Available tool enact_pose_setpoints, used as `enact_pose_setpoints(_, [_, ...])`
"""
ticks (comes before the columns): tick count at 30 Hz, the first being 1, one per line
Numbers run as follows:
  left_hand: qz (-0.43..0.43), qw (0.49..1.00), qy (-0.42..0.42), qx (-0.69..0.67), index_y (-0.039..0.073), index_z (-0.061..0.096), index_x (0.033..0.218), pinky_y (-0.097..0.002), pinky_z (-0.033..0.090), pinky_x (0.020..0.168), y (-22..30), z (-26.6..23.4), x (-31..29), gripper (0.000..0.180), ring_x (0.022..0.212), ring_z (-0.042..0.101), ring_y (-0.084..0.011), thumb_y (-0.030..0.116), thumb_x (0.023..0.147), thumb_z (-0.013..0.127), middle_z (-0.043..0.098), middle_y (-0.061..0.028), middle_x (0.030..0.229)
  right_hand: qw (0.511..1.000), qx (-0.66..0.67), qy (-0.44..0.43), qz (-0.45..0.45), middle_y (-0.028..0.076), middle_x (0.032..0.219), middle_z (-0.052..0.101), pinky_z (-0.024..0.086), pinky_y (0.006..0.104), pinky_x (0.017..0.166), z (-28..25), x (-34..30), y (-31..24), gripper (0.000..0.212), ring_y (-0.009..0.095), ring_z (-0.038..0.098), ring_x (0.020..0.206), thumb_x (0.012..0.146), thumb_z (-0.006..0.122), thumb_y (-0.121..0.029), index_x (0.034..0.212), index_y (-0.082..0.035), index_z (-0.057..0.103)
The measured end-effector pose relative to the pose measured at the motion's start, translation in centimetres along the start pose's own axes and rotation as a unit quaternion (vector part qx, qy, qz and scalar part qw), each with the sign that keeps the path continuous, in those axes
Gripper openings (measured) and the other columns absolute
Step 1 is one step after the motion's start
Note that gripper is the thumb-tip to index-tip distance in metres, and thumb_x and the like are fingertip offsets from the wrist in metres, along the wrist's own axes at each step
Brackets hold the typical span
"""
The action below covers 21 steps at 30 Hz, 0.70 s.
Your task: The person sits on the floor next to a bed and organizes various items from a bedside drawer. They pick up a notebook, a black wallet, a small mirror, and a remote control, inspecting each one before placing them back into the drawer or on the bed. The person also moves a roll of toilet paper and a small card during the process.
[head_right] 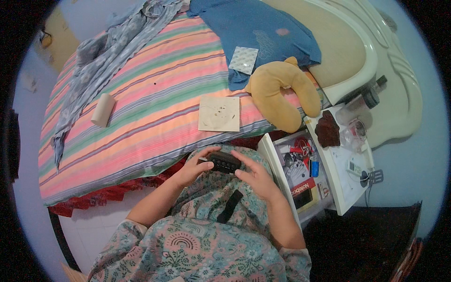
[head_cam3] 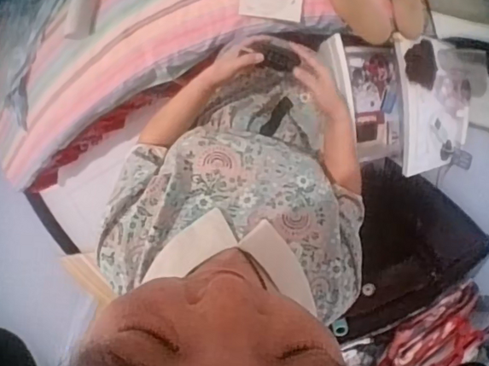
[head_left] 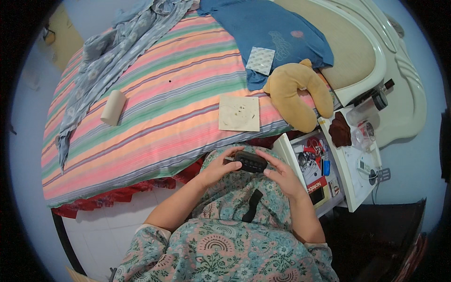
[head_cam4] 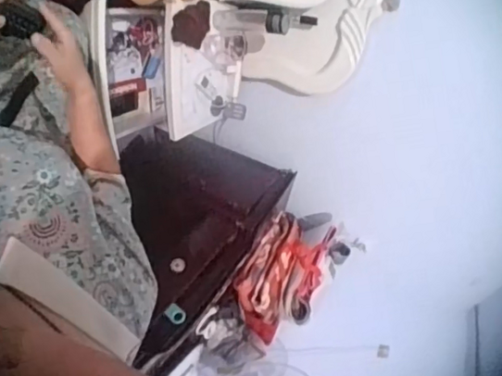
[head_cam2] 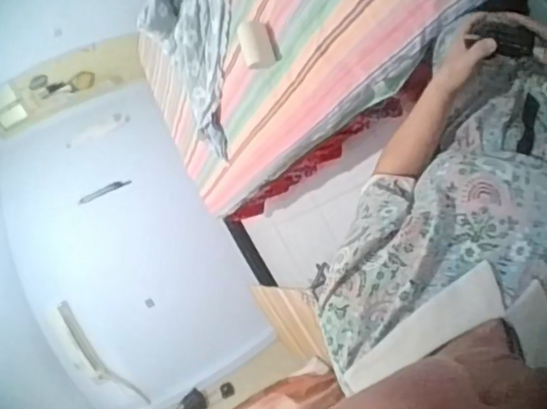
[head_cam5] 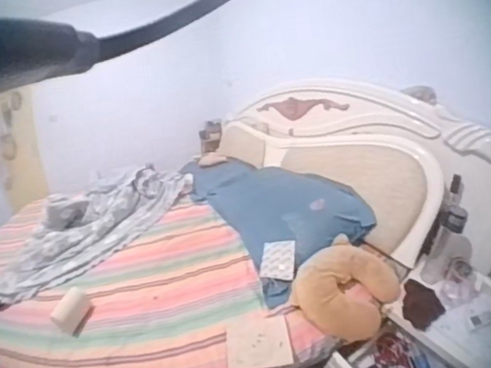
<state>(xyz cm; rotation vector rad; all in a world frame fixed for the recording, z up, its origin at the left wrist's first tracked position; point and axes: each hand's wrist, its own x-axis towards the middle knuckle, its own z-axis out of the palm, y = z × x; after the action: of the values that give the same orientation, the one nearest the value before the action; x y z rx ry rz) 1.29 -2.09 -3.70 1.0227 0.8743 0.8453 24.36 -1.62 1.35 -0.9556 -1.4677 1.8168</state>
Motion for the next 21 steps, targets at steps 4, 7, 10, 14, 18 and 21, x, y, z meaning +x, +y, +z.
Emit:
enact_pose_setpoints(4, [0.012,1.000,0.015,0.015,0.008,0.040,0.135,-0.0311,0.037,0.091,0.3,0.4,-0.1,0.064,0.105,0.048,-0.0165,0.032,0.080,0.061,0.048,-0.0081,0.122,0.999,0.019,0.027,0.010,0.011,0.134,0.045,0.034,0.0299,0.102,-0.4,0.6,1.5,0.045,0.018,0.042,0.124,0.087,0.052,-0.002,0.131,-0.002,0.046])
enact_pose_setpoints(7, [0.007,0.999,0.022,0.027,0.007,0.041,0.134,-0.0315,0.037,0.093,0.5,0.3,-0.1,0.063,0.107,0.048,-0.0171,0.033,0.080,0.061,0.048,-0.0089,0.123,0.998,0.039,0.043,0.027,0.012,0.134,0.046,0.034,0.0298,0.101,-0.1,0.8,1.2,0.042,0.018,0.043,0.122,0.088,0.052,-0.002,0.130,0.000,0.047])
enact_pose_setpoints(10, [0.010,0.999,0.029,0.022,0.007,0.041,0.134,-0.0318,0.037,0.094,0.3,0.3,-0.1,0.063,0.108,0.048,-0.0178,0.033,0.080,0.063,0.048,-0.0092,0.123,0.998,0.043,0.046,0.031,0.012,0.133,0.047,0.035,0.0294,0.100,0.0,1.0,1.2,0.042,0.017,0.044,0.121,0.088,0.051,-0.002,0.129,0.000,0.048])
enact_pose_setpoints(14, [0.012,0.999,0.034,0.009,0.006,0.040,0.134,-0.0317,0.037,0.094,-0.5,0.2,0.1,0.063,0.110,0.047,-0.0183,0.029,0.081,0.064,0.048,-0.0090,0.122,0.998,-0.024,0.059,-0.010,0.010,0.127,0.052,0.041,0.0264,0.093,0.1,1.2,1.8,0.041,0.014,0.050,0.111,0.087,0.050,-0.001,0.127,0.001,0.049])
enact_pose_setpoints(18, [0.011,0.999,0.037,0.002,0.006,0.039,0.134,-0.0310,0.039,0.093,-0.5,0.5,0.0,0.062,0.111,0.047,-0.0181,0.026,0.081,0.064,0.047,-0.0088,0.123,0.993,-0.070,0.089,-0.013,0.008,0.113,0.059,0.046,0.0238,0.079,0.3,1.3,2.0,0.039,0.011,0.056,0.092,0.085,0.050,-0.002,0.124,-0.001,0.052])
enact_pose_setpoints(21, [0.014,0.998,0.051,0.032,0.006,0.039,0.134,-0.0306,0.039,0.093,-0.3,0.8,-0.1,0.062,0.111,0.047,-0.0180,0.025,0.081,0.064,0.046,-0.0085,0.124,0.990,-0.087,0.107,-0.022,0.007,0.107,0.061,0.047,0.0234,0.072,0.5,1.5,2.4,0.038,0.010,0.056,0.083,0.084,0.050,-0.002,0.122,-0.002,0.054])
